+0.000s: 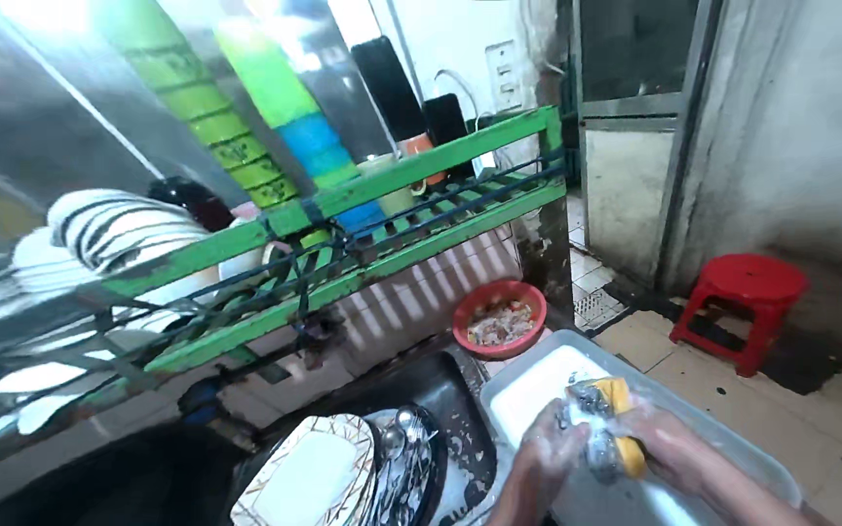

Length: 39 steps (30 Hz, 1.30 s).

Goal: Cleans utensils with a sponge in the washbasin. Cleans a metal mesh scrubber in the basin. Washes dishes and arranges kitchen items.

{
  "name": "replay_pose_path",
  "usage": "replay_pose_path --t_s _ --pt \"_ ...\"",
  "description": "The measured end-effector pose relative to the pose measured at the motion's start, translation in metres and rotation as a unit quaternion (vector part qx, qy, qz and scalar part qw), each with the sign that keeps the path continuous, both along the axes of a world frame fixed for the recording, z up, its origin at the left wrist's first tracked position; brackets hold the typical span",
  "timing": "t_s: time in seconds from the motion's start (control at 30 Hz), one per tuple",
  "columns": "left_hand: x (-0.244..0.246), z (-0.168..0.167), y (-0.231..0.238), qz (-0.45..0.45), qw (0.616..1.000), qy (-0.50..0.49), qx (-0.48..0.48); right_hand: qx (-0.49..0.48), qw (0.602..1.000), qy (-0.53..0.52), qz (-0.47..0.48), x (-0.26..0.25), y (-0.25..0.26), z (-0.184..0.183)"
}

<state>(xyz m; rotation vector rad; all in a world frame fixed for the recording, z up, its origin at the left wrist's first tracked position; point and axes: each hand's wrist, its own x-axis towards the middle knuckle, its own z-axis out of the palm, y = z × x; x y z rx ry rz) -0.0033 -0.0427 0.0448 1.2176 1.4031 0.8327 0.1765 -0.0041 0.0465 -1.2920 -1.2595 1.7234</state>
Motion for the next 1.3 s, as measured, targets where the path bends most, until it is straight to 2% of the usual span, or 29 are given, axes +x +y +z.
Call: replay_pose_path --t_s 0.03,0.1,0.27,0.4,0.47,0.57,0.67,0.73,0.83,1.0,1.07,1.17,1.3 --pt "0.012 -0.011 -0.002 0.021 0.996 -0.080 -0.017 0.034 0.996 -0.073 0.026 -0.001 0.001 0.000" --pt "0.025 -0.021 -0.005 0.058 0.987 -0.134 -0.065 0.084 0.978 -0.169 0.086 0.004 0.004 0.000" --pt "0.027 -0.013 -0.020 0.165 0.968 -0.180 -0.065 0.084 0.971 -0.207 0.088 0.036 0.004 -0.011" --pt "0.041 -0.008 -0.023 0.189 0.963 -0.190 -0.035 0.149 0.947 -0.226 0.172 0.050 0.002 -0.026" --pt "0.056 -0.006 -0.028 0.177 0.965 -0.195 -0.020 0.141 0.954 -0.201 0.173 0.049 -0.002 -0.016" --pt "0.068 -0.007 -0.031 0.165 0.971 -0.173 0.026 0.060 0.984 -0.126 0.110 0.049 -0.004 -0.010" --pt "0.068 -0.006 -0.028 0.222 0.957 -0.176 0.058 0.045 0.996 -0.068 0.044 0.053 -0.007 -0.013" --pt "0.066 -0.001 -0.025 0.260 0.945 -0.192 0.054 0.045 0.996 -0.058 0.041 0.055 -0.009 -0.014" --pt "0.066 -0.003 -0.024 0.252 0.940 -0.224 0.049 0.052 0.995 -0.049 0.075 0.055 -0.012 -0.014" --pt "0.072 -0.005 -0.030 0.190 0.958 -0.192 0.096 0.015 0.989 0.142 0.045 0.053 -0.015 -0.020" --pt "0.072 -0.004 -0.032 0.179 0.964 -0.169 0.104 0.017 0.990 0.139 0.012 0.051 -0.013 -0.020" --pt "0.070 -0.004 -0.033 0.177 0.967 -0.161 0.084 0.028 0.997 0.078 0.007 0.046 -0.009 -0.023" --pt "0.067 -0.005 -0.033 0.226 0.958 -0.157 0.078 0.017 0.998 0.059 0.009 0.042 -0.011 -0.021"
